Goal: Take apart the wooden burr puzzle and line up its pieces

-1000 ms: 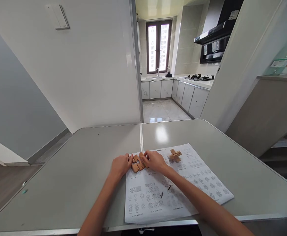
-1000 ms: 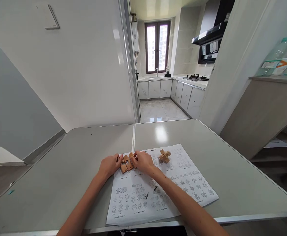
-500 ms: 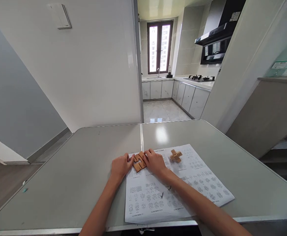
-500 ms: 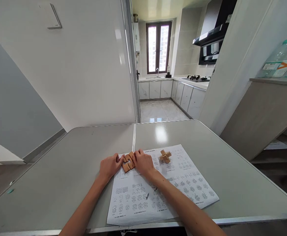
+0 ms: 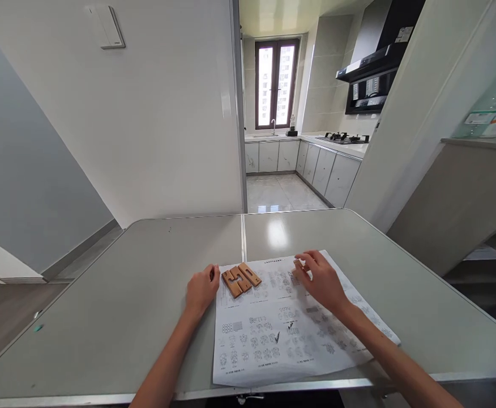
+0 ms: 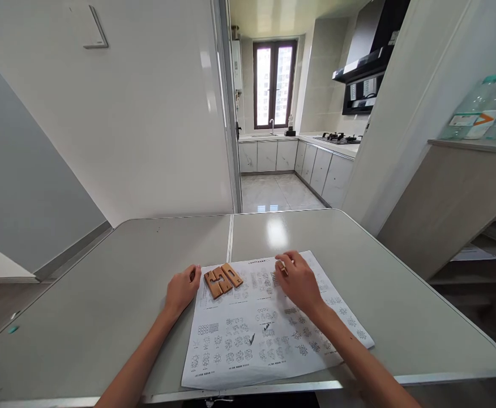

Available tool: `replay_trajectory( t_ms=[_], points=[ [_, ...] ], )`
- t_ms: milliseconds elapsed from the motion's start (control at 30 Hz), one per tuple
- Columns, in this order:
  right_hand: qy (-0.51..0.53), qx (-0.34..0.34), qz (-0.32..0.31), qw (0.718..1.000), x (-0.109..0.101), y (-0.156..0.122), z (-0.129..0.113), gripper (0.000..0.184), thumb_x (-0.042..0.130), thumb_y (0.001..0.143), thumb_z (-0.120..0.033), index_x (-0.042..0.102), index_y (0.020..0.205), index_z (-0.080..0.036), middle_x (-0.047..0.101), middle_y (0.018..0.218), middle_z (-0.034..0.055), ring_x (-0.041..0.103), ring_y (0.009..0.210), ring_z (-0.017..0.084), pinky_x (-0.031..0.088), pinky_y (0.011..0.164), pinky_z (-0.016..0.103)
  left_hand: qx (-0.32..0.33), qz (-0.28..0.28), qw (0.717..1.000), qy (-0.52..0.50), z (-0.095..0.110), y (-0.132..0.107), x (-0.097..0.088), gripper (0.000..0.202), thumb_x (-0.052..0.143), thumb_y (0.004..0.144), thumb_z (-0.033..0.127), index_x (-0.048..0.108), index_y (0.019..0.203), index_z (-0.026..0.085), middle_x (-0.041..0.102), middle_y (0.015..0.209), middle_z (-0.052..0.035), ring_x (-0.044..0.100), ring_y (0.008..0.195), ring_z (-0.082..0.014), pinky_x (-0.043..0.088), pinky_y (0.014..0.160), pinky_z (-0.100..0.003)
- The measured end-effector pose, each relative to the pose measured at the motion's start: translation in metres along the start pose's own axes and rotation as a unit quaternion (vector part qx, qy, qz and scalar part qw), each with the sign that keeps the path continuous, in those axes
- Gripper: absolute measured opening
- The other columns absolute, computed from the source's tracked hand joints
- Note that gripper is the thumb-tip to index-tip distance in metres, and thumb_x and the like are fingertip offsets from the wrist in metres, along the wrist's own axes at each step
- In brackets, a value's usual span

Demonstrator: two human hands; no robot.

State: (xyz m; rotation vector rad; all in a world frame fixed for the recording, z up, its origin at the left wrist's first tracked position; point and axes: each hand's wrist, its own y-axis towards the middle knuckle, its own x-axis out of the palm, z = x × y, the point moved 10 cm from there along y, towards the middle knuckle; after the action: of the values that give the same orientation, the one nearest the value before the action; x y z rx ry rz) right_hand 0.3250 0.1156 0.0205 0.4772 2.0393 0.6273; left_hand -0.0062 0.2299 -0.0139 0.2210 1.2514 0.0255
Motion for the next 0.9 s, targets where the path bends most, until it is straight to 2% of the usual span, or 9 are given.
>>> replay_trajectory(
  t_ms=[100, 200, 333, 467, 600, 667, 767, 900],
  points=[
    [0.001, 0.028, -0.038, 0.999, -0.003, -0.006, 0.031, 0.036, 0.049, 0.103, -0.049, 0.065, 0.122, -0.024, 0.062, 0.122, 0.0136, 0.068, 0.104, 0.028, 0.056, 0.083, 0.04, 0.001, 0.004, 1.0, -0.011, 0.0, 0.0, 0.0, 0.043, 0.036, 0.105, 0.04, 0.062, 0.076, 0.021, 0.063, 0.064, -0.0016, 0.054, 0.057, -0.0166, 0.021, 0.056, -0.027],
    [0.043, 0.065, -0.095, 0.992, 0.005, -0.011, 0.055, 0.037, 0.039, 0.106, -0.048, 0.066, 0.121, -0.027, 0.065, 0.121, 0.011, 0.069, 0.101, 0.026, 0.056, 0.084, 0.041, 0.0, 0.008, 1.0, -0.022, 0.0, 0.0, -0.001, 0.043, 0.037, 0.105, 0.04, 0.061, 0.074, 0.021, 0.06, 0.061, -0.0007, 0.052, 0.055, -0.0163, 0.021, 0.056, -0.026],
    [0.092, 0.09, -0.119, 0.985, 0.013, -0.012, 0.072, 0.035, 0.045, 0.103, -0.051, 0.068, 0.115, -0.027, 0.07, 0.117, 0.009, 0.071, 0.093, 0.025, 0.057, 0.077, 0.038, 0.011, 0.015, 0.999, -0.037, 0.002, 0.0, -0.001, 0.042, 0.04, 0.103, 0.041, 0.057, 0.07, 0.022, 0.057, 0.059, 0.0003, 0.05, 0.053, -0.0162, 0.021, 0.056, -0.027],
    [0.148, 0.112, -0.134, 0.973, 0.023, -0.009, 0.079, 0.037, 0.05, 0.1, -0.055, 0.07, 0.105, -0.025, 0.074, 0.107, 0.0086, 0.07, 0.089, 0.025, 0.056, 0.076, 0.038, 0.027, 0.028, 0.997, -0.061, 0.004, 0.0, -0.004, 0.042, 0.041, 0.101, 0.043, 0.053, 0.067, 0.022, 0.053, 0.057, 0.0019, 0.045, 0.05, -0.0152, 0.022, 0.055, -0.027],
    [0.248, 0.164, -0.11, 0.948, 0.033, -0.003, 0.076, 0.04, 0.06, 0.093, -0.06, 0.07, 0.102, -0.023, 0.076, 0.104, 0.0086, 0.071, 0.092, 0.026, 0.057, 0.082, 0.04, 0.069, 0.041, 0.992, -0.102, 0.012, -0.002, -0.007, 0.045, 0.038, 0.102, 0.047, 0.049, 0.066, 0.022, 0.047, 0.055, 0.004, 0.041, 0.05, -0.0142, 0.027, 0.056, -0.027],
    [0.328, 0.201, -0.085, 0.919, 0.042, 0.003, 0.07, 0.043, 0.064, 0.091, -0.062, 0.069, 0.104, -0.022, 0.077, 0.102, 0.009, 0.072, 0.093, 0.026, 0.058, 0.084, 0.04, 0.099, 0.047, 0.987, -0.121, 0.019, -0.005, -0.01, 0.046, 0.036, 0.103, 0.048, 0.048, 0.068, 0.022, 0.048, 0.057, 0.0038, 0.043, 0.053, -0.0144, 0.031, 0.058, -0.026],
    [0.413, 0.224, -0.077, 0.879, 0.06, 0.014, 0.049, 0.049, 0.071, 0.086, -0.062, 0.07, 0.113, -0.022, 0.078, 0.102, 0.0085, 0.073, 0.092, 0.025, 0.059, 0.087, 0.04, 0.142, 0.052, 0.978, -0.143, 0.033, -0.009, -0.015, 0.044, 0.035, 0.103, 0.049, 0.05, 0.071, 0.022, 0.056, 0.069, 0.0007, 0.052, 0.064, -0.016, 0.039, 0.065, -0.027],
    [0.481, 0.204, -0.092, 0.848, 0.079, 0.027, 0.016, 0.048, 0.075, 0.083, -0.06, 0.071, 0.112, -0.022, 0.078, 0.109, 0.0089, 0.074, 0.097, 0.025, 0.058, 0.092, 0.042, 0.199, 0.042, 0.957, -0.209, 0.056, -0.011, -0.023, 0.034, 0.045, 0.102, 0.048, 0.057, 0.084, 0.022, 0.065, 0.087, -0.0032, 0.059, 0.081, -0.0191, 0.046, 0.075, -0.029]
  ],
)
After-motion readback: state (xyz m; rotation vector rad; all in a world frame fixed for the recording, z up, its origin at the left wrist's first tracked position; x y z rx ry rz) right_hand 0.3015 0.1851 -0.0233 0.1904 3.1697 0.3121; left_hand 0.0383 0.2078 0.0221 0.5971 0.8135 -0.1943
